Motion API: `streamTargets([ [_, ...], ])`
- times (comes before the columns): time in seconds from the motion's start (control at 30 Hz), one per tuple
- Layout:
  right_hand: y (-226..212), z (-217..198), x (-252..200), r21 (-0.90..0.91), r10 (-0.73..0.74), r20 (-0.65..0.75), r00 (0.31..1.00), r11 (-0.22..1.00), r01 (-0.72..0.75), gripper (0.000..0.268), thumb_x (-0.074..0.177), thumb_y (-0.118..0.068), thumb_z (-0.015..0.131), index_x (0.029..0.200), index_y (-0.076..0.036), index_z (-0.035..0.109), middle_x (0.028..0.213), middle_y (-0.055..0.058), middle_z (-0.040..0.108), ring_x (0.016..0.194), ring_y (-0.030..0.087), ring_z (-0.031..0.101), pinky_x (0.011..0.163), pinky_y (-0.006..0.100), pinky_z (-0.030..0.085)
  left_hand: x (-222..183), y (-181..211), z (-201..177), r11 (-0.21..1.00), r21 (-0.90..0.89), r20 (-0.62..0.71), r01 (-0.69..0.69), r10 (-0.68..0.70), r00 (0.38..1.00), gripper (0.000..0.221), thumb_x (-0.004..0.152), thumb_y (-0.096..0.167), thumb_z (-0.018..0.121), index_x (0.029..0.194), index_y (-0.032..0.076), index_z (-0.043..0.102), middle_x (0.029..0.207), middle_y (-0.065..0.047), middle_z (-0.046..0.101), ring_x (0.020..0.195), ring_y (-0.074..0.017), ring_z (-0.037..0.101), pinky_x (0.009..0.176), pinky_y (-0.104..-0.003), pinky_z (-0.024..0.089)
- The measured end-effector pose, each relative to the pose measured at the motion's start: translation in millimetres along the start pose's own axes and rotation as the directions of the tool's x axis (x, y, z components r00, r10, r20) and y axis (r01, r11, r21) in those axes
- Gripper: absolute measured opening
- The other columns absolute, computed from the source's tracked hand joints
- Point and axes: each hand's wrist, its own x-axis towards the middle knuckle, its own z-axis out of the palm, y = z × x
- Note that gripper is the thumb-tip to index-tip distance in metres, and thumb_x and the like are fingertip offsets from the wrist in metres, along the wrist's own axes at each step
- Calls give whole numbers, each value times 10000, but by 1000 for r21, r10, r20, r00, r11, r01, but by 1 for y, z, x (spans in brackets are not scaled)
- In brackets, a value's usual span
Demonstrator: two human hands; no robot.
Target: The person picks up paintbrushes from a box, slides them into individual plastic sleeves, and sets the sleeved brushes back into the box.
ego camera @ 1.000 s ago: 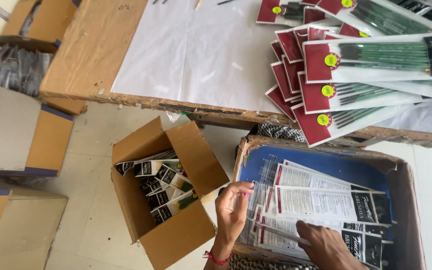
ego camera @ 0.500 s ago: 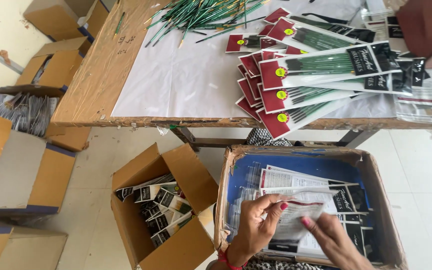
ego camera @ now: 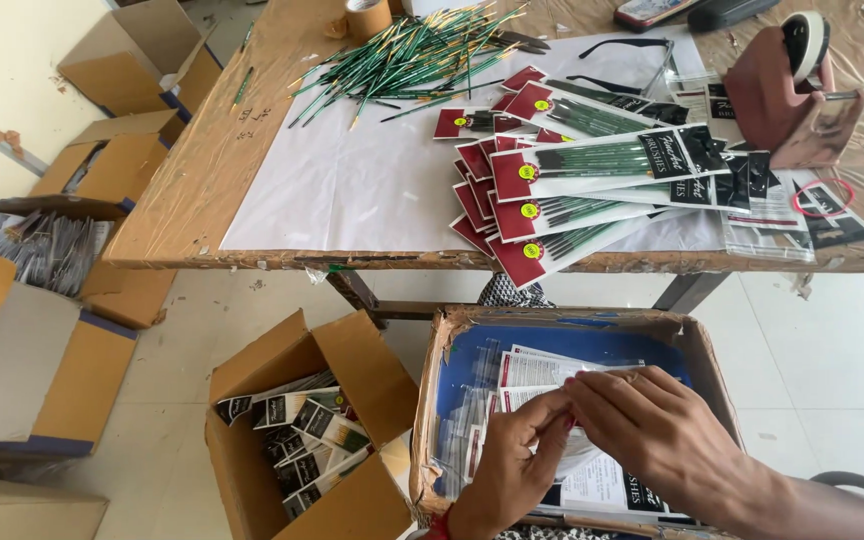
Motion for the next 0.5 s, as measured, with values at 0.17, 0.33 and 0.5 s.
streamTargets([
  [0.17,10,-2,8,214,-8,82,997,977,-9,306,789,-190,787,1018,8,741,1001,123,764,845,237,717,717,398,565,-3,20,-4,992,123,83,-12,2,997,251,1073,49,554,1276,-84,617,970,-235,758,835,-253,777,668,-330,578],
  [0.33,31,-16,23,587,205,336,919,718,-375,174,780,-94,768,945,-39,760,901,77,794,769,210,752,686,353,632,-7,-5,-1,954,222,178,-201,163,970,201,1094,32,564,1270,-54,606,1087,-248,755,933,-293,787,712,-342,640],
  [0.5,28,-17,13,532,360,397,844,660,-531,290,753,-71,745,1040,-60,776,955,77,818,761,228,808,663,352,646,-4,-11,-3,981,142,118,-135,118,986,236,1066,-36,574,1300,-57,598,1136,-247,757,1028,-313,787,797,-348,660],
])
